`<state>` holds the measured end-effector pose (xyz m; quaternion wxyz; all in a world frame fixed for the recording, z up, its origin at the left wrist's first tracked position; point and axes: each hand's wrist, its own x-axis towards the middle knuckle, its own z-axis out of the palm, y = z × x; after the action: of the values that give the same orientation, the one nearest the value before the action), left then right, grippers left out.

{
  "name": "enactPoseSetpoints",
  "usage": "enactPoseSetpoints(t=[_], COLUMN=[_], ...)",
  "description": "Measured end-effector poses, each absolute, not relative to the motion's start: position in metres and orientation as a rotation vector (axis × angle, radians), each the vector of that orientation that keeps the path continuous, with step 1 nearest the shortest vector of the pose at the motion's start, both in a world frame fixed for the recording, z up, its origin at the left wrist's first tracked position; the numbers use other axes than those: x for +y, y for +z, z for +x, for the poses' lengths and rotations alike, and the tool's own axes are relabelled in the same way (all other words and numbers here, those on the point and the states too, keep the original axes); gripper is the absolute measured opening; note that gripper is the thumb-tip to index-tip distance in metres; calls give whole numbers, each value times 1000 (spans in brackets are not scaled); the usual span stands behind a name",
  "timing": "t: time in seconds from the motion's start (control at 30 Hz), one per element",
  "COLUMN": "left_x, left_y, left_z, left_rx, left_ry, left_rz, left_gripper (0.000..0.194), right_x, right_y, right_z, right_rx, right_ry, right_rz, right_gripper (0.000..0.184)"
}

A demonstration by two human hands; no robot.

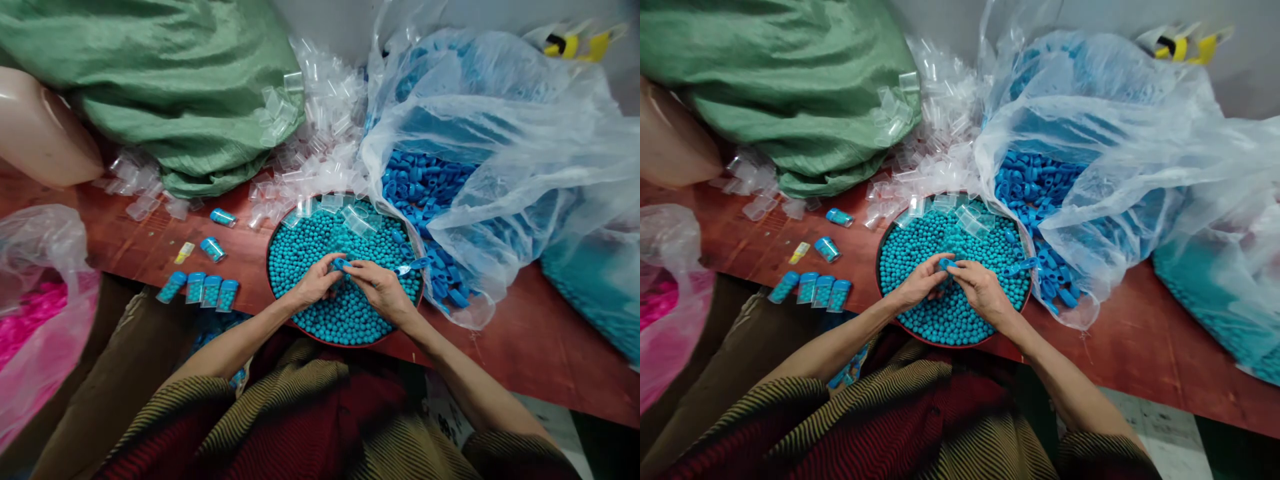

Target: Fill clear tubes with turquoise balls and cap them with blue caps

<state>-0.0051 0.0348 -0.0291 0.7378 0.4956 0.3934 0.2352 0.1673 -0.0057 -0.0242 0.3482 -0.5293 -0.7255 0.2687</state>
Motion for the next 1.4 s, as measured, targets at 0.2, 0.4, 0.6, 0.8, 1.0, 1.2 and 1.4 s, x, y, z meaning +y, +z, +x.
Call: enactPoseSetpoints(t=[0.2, 0.4, 0.6, 0.8, 1.0, 1.2, 1.4], left_x=[35, 35, 32, 26, 23, 31, 22], left_y=[-25, -22, -17, -23, -22, -14, -17], left_z=[-6, -6, -4, -3, -1, -12, -12], left_rx=[821, 830, 827, 826, 886, 807, 909], left_ry=[518, 512, 510, 593, 624, 513, 530], left_rz=[1091, 1153, 1192, 1193, 1207, 1222, 1317], left_gripper=[56, 58, 58, 39, 32, 36, 38], right_x=[-4, -3, -6, -5, 0, 5, 3], right_y=[-18, -20, -20, -11, -9, -12, -17], right_z=[166, 169, 170, 174, 183, 185, 167], right_rx=[-1512, -1511, -1579, -1831, -1858, -1275, -1433], right_ry=[872, 900, 834, 810, 948, 1490, 1164], right_rz=[-1447, -1455, -1423, -1292, -1232, -1250, -1386], right_gripper=[25, 22, 18, 18, 19, 36, 37])
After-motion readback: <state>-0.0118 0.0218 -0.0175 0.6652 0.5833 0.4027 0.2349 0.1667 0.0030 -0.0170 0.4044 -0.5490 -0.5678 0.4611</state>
